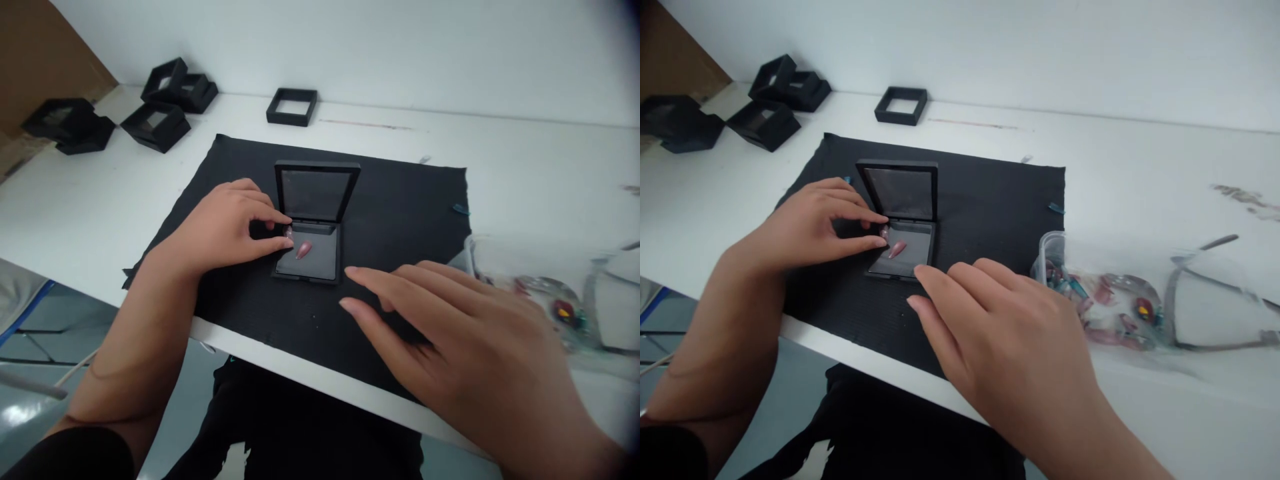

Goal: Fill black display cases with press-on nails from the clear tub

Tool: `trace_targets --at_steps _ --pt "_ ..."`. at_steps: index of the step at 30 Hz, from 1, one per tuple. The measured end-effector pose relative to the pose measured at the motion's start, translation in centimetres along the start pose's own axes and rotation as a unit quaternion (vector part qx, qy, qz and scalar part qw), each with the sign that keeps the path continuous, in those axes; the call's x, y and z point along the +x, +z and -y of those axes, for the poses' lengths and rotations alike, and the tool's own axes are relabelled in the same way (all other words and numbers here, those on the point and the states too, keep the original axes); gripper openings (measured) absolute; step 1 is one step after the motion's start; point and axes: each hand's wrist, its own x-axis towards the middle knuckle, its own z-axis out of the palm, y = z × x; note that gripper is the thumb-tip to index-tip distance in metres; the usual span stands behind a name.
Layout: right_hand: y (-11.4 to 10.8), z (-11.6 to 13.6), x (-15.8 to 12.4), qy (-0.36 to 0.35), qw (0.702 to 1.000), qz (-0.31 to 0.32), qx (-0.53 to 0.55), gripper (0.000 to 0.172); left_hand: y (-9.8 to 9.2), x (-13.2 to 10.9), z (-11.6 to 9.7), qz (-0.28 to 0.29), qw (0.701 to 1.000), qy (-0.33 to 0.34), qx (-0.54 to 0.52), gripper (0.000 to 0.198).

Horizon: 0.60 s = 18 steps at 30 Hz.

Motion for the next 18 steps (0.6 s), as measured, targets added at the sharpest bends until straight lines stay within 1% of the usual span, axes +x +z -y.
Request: trace_targets --at_steps 4,6,9,11,13,15,18 --pt "1.5 1.2 0.5 0.034 0.999 -0.001 0.003 0.023 0.4 0.1 0.0 0.022 0.999 -0.032 -0.014 0.033" --pt "2.3 1.6 1.0 0.062 0.998 0.000 0.009 0.025 0.4 0.1 -0.1 0.023 0.999 -0.034 -0.017 0.030" --pt "3.5 1.9 2.1 0.111 0.993 0.037 0.011 0.027 0.5 -0.1 -0.1 0.023 0.999 -0.029 -0.019 0.025" --pt "4.2 1.9 2.8 0.144 0.987 0.066 0.007 0.025 0.5 -0.1 -0.2 0.019 0.999 -0.029 -0.021 0.024" --pt "4.8 1.9 3.4 0.172 0.982 0.082 0.000 0.023 0.6 -0.2 -0.3 0.020 0.999 -0.026 -0.027 0.024" --pt "5.4 2.0 3.7 0.187 0.978 0.091 -0.007 0.022 0.5 -0.1 -0.4 0.029 0.999 -0.026 -0.033 0.024" --pt "6.1 2.0 3.8 0.199 0.974 0.104 -0.013 0.020 0.5 0.0 -0.6 0.043 0.998 -0.046 -0.025 0.026"
